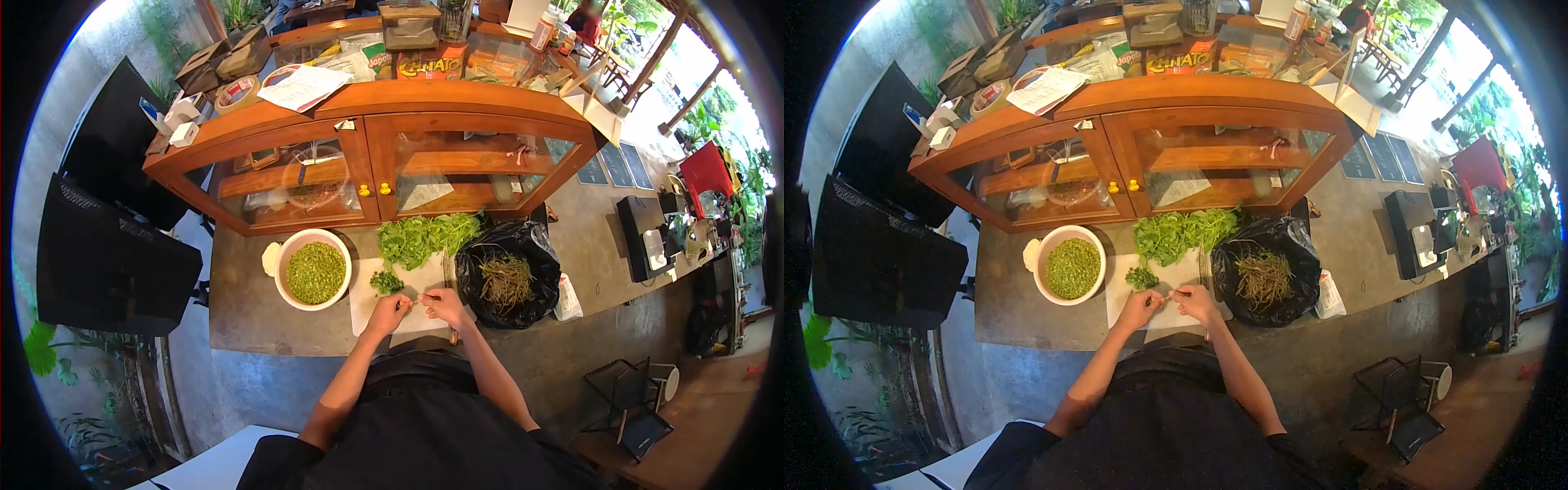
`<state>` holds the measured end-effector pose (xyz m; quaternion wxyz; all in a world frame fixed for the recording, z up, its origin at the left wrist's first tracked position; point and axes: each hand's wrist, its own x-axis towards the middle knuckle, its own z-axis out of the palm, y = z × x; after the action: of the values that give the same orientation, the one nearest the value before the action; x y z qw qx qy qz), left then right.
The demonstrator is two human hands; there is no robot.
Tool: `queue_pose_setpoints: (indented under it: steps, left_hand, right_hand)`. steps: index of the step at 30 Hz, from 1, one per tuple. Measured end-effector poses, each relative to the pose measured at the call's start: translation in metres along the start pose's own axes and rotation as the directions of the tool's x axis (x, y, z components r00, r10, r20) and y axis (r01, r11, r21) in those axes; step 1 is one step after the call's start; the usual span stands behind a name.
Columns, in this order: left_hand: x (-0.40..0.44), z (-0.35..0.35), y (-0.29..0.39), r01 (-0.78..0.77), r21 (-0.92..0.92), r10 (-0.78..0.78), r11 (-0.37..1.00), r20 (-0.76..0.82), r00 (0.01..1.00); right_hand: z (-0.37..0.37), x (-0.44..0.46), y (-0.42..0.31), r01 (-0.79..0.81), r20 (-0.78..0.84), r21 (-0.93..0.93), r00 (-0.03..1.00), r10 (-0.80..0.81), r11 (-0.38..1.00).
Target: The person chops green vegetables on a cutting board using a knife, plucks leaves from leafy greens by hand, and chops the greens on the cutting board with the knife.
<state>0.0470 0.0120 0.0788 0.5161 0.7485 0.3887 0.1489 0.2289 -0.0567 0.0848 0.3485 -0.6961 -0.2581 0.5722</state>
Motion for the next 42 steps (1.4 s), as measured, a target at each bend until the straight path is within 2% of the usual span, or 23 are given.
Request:
queue_pose_setpoints:
  steps: [2, 3, 4, 5, 7, 9, 14, 17, 18, 19, 20, 22, 24, 26, 30, 31, 33, 34, 35, 36, 38, 40, 42]
  left_hand:
    - [0.0, 0.009, -0.005, -0.029, -0.047, 0.026, 0.998, -0.061, 0.998]
    - [0.002, 0.013, -0.01, -0.029, -0.049, 0.026, 0.998, -0.059, 0.998]
    - [0.003, 0.017, -0.015, -0.018, -0.061, 0.015, 0.998, -0.056, 0.998]
    - [0.005, 0.021, -0.019, -0.008, -0.073, 0.004, 0.997, -0.053, 0.999]
    - [0.009, 0.03, -0.024, 0.003, -0.101, -0.009, 0.995, -0.057, 0.998]
    - [0.013, 0.036, -0.028, 0.014, -0.126, -0.021, 0.992, -0.06, 0.998]
    - [0.023, 0.053, -0.046, 0.178, -0.188, -0.172, 0.966, 0.047, 0.984]
    - [0.02, 0.058, -0.059, 0.179, -0.167, -0.177, 0.97, 0.023, 0.984]
    - [0.018, 0.057, -0.058, 0.181, -0.17, -0.182, 0.969, 0.015, 0.983]
    - [0.014, 0.055, -0.058, 0.114, -0.174, -0.125, 0.978, -0.056, 0.991]
    - [0.01, 0.054, -0.058, 0.048, -0.174, -0.071, 0.984, -0.128, 0.989]
    - [0.007, 0.052, -0.063, 0.046, -0.207, -0.085, 0.977, -0.18, 0.98]
    - [0.003, 0.047, -0.059, 0.044, -0.238, -0.1, 0.97, -0.231, 0.968]
    - [-0.005, 0.034, -0.033, 0.157, -0.303, -0.223, 0.94, -0.197, 0.955]
    - [-0.015, 0.031, -0.016, 0.166, -0.371, -0.293, 0.914, -0.32, 0.901]
    - [-0.018, 0.031, -0.016, 0.139, -0.36, -0.284, 0.923, -0.392, 0.875]
    - [-0.023, 0.031, -0.023, 0.119, -0.35, -0.286, 0.929, -0.478, 0.831]
    - [-0.024, 0.033, -0.035, 0.064, -0.243, -0.197, 0.968, -0.575, 0.794]
    - [-0.026, 0.035, -0.047, 0.022, -0.127, -0.101, 0.992, -0.657, 0.747]
    - [-0.029, 0.035, -0.056, 0.032, -0.132, -0.113, 0.991, -0.672, 0.731]
    - [-0.033, 0.034, -0.073, 0.169, 0.025, -0.103, 0.985, -0.7, 0.706]
    - [-0.034, 0.031, -0.077, 0.232, 0.046, -0.127, 0.972, -0.725, 0.677]
    - [-0.032, 0.028, -0.082, 0.285, 0.068, -0.143, 0.956, -0.742, 0.655]
  right_hand:
    - [-0.012, -0.004, 0.013, -0.006, -0.018, -0.036, 1.0, 0.005, 0.999]
    - [-0.019, -0.001, 0.029, 0.023, -0.135, -0.31, 0.988, -0.068, 0.95]
    - [-0.022, -0.004, 0.037, 0.014, -0.225, -0.561, 0.96, -0.169, 0.828]
    - [-0.024, -0.005, 0.045, 0.01, -0.228, -0.559, 0.96, -0.166, 0.829]
    - [-0.026, -0.011, 0.055, -0.137, -0.358, -0.617, 0.926, -0.121, 0.775]
    - [-0.026, -0.011, 0.069, -0.128, -0.356, -0.6, 0.927, -0.12, 0.79]
    - [-0.031, -0.006, 0.092, -0.123, -0.347, -0.575, 0.932, -0.104, 0.809]
    - [-0.04, -0.007, 0.093, -0.065, -0.212, -0.584, 0.975, -0.074, 0.809]
    - [-0.041, -0.012, 0.091, -0.03, -0.218, -0.484, 0.972, -0.087, 0.874]
    - [-0.042, -0.014, 0.089, 0.008, -0.221, -0.378, 0.97, -0.099, 0.926]
    - [-0.043, -0.017, 0.088, 0.013, -0.207, -0.387, 0.973, -0.1, 0.922]
    - [-0.044, -0.038, 0.063, -0.036, -0.229, -0.041, 0.973, 0.026, 0.999]
    - [-0.05, -0.045, 0.06, -0.019, -0.159, -0.103, 0.987, 0.002, 0.995]
    - [-0.052, -0.046, 0.071, 0.223, -0.198, -0.268, 0.939, -0.28, 0.937]
    - [-0.048, -0.057, 0.051, 0.392, -0.084, -0.279, 0.899, -0.429, 0.877]
    - [-0.046, -0.058, 0.046, 0.398, -0.064, -0.282, 0.9, -0.431, 0.873]
    - [-0.039, -0.057, 0.034, 0.431, 0.048, -0.46, 0.885, -0.464, 0.776]
    - [-0.035, -0.06, 0.024, 0.44, 0.071, -0.46, 0.884, -0.462, 0.771]
    - [-0.031, -0.064, 0.015, 0.411, 0.147, -0.548, 0.905, -0.399, 0.729]
    - [-0.028, -0.065, 0.009, 0.388, 0.215, -0.632, 0.919, -0.33, 0.671]
    - [-0.024, -0.057, 0.016, 0.443, 0.293, -0.662, 0.895, -0.335, 0.605]
    - [-0.018, -0.054, 0.02, 0.542, 0.371, -0.723, 0.828, -0.421, 0.428]
    - [-0.015, -0.047, 0.026, 0.531, 0.412, -0.757, 0.841, -0.352, 0.382]
